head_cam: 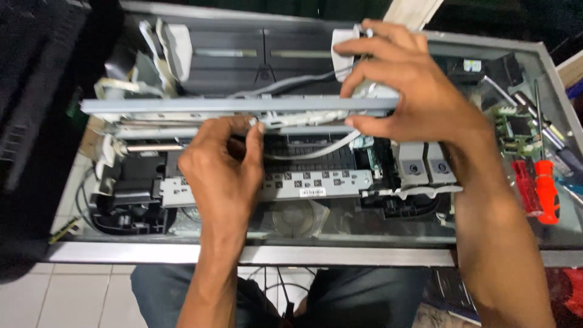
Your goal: The person manipulates a white ribbon cable and a metal rail assembly inside a disassembled printer. They repeatedly attempt to route the cable through the rail and align it with internal components, adjusting the cable and rail with both hands throughout the clip.
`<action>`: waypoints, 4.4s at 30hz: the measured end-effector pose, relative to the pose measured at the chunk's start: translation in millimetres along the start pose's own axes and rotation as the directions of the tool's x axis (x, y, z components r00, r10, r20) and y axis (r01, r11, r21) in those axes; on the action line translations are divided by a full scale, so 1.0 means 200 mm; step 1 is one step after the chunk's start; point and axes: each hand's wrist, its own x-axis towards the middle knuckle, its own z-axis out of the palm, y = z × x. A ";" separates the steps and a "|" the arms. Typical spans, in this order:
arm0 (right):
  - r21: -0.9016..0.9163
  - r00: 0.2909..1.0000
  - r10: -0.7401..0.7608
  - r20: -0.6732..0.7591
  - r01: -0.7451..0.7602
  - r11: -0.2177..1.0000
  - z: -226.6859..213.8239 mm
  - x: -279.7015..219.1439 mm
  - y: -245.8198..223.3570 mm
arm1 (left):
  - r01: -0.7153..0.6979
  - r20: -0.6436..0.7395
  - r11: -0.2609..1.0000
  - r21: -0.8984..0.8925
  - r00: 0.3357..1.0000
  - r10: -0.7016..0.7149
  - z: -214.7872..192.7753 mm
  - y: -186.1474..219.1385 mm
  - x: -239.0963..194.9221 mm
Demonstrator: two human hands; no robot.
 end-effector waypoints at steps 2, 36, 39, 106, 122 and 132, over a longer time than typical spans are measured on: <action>-0.007 1.000 0.025 -0.014 -0.025 1.000 0.00 0.00 -0.01 | -0.015 -0.016 0.999 -0.032 1.000 0.014 0.00 0.01 0.01; -0.137 0.935 0.276 -0.222 -0.310 0.941 0.28 0.20 -0.37 | 0.173 -0.002 0.962 -0.213 0.984 -0.178 -0.01 -0.02 0.03; -0.128 0.929 0.288 -0.234 -0.323 0.938 0.28 0.20 -0.38 | 0.192 0.019 0.949 -0.250 0.981 -0.194 0.00 -0.04 0.02; 0.175 0.564 0.771 -0.295 -0.762 0.624 0.30 0.00 -0.62 | 0.268 0.023 0.961 -0.068 0.963 -0.267 0.00 0.01 0.01; 0.138 0.558 0.722 -0.409 -0.745 0.653 0.33 0.04 -0.71 | 0.402 0.080 0.888 -0.225 0.916 -0.394 -0.01 -0.01 0.06; 0.265 0.487 0.755 -0.439 -0.733 0.627 0.40 0.01 -0.74 | 0.389 0.175 0.878 -0.277 0.919 -0.352 -0.07 -0.01 0.04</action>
